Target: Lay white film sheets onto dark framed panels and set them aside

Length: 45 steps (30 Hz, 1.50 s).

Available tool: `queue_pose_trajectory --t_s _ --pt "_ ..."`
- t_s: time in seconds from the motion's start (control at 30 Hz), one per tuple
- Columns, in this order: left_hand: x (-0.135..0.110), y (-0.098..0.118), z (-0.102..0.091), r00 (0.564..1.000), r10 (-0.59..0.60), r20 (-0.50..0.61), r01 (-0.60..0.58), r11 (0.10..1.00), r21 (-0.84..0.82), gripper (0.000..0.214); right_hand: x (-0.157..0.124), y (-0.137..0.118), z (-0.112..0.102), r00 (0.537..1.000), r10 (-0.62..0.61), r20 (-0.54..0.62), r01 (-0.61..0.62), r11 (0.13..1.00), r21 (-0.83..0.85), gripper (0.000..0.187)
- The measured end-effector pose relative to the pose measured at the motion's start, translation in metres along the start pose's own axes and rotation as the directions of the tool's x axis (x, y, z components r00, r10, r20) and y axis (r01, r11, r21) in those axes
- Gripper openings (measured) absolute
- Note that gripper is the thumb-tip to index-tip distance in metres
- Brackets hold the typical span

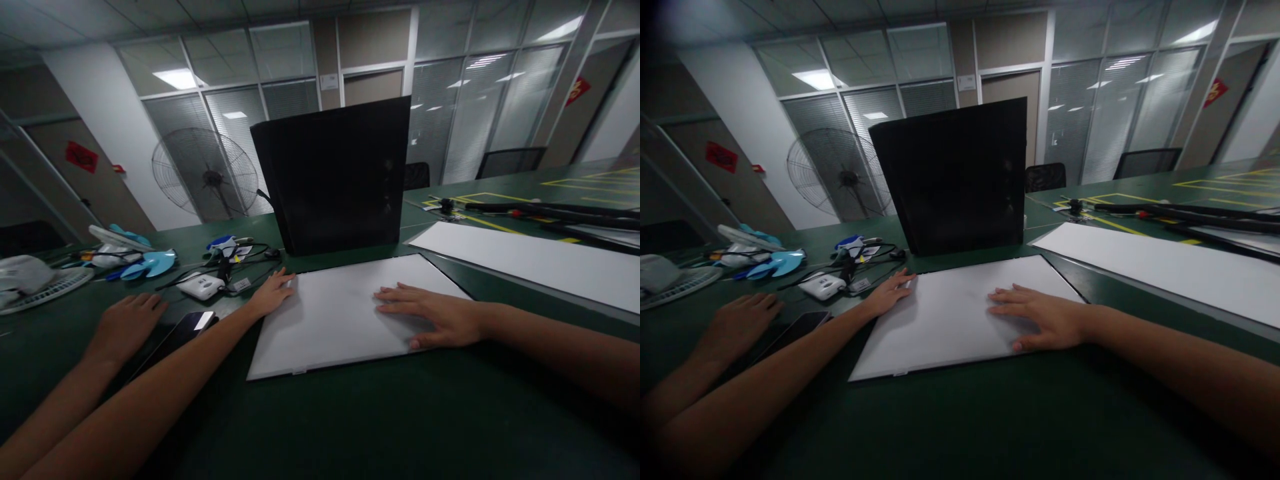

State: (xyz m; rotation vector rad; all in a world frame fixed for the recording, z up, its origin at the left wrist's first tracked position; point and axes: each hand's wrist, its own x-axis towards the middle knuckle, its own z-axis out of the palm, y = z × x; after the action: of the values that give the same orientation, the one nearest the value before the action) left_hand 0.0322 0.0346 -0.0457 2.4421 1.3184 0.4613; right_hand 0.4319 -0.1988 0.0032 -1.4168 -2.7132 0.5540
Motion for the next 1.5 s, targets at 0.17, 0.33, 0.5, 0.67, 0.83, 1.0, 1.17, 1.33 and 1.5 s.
queue_pose_trajectory --t_s 0.17,0.33,0.5,0.67,0.83,1.0,1.17,1.33,1.5 --pt "0.003 -0.004 0.001 1.000 0.013 0.012 -0.013 1.000 -0.004 0.065 0.001 0.001 0.000 1.000 -0.015 -0.010 0.015 1.000 -0.011 0.080" --pt "0.001 -0.003 0.001 0.999 0.035 -0.001 -0.035 0.999 0.001 0.065 0.000 0.003 0.001 0.998 -0.031 -0.054 0.030 0.999 -0.031 0.081" --pt "-0.002 0.001 0.000 0.998 0.057 -0.008 -0.057 0.998 0.038 0.065 -0.002 0.028 -0.004 0.977 0.012 -0.213 -0.042 0.989 -0.141 0.075" --pt "-0.003 0.003 0.000 0.998 0.058 0.006 -0.059 0.994 0.087 0.064 -0.025 0.108 -0.028 0.751 0.251 -0.611 -0.445 0.876 -0.187 0.067" --pt "-0.003 0.006 -0.002 0.992 0.119 0.030 -0.121 0.990 0.074 0.063 -0.073 0.181 -0.035 0.573 0.554 -0.604 -0.725 0.687 -0.057 0.074" --pt "-0.004 0.007 -0.003 0.996 0.091 0.010 -0.092 0.994 0.057 0.062 -0.091 0.201 -0.036 0.560 0.700 -0.444 -0.789 0.614 -0.028 0.064" --pt "-0.003 0.007 0.000 0.995 0.103 -0.011 -0.102 0.992 0.074 0.059 -0.085 0.183 -0.047 0.499 0.747 -0.439 -0.854 0.510 -0.104 0.043" --pt "-0.003 0.006 0.003 0.996 0.090 -0.023 -0.087 0.991 0.097 0.060 -0.068 0.131 -0.055 0.404 0.711 -0.575 -0.909 0.383 -0.164 0.044" --pt "-0.005 0.009 0.001 0.992 0.124 -0.023 -0.121 0.986 0.115 0.058 -0.032 0.055 -0.046 0.534 0.543 -0.648 -0.829 0.487 -0.276 0.053"
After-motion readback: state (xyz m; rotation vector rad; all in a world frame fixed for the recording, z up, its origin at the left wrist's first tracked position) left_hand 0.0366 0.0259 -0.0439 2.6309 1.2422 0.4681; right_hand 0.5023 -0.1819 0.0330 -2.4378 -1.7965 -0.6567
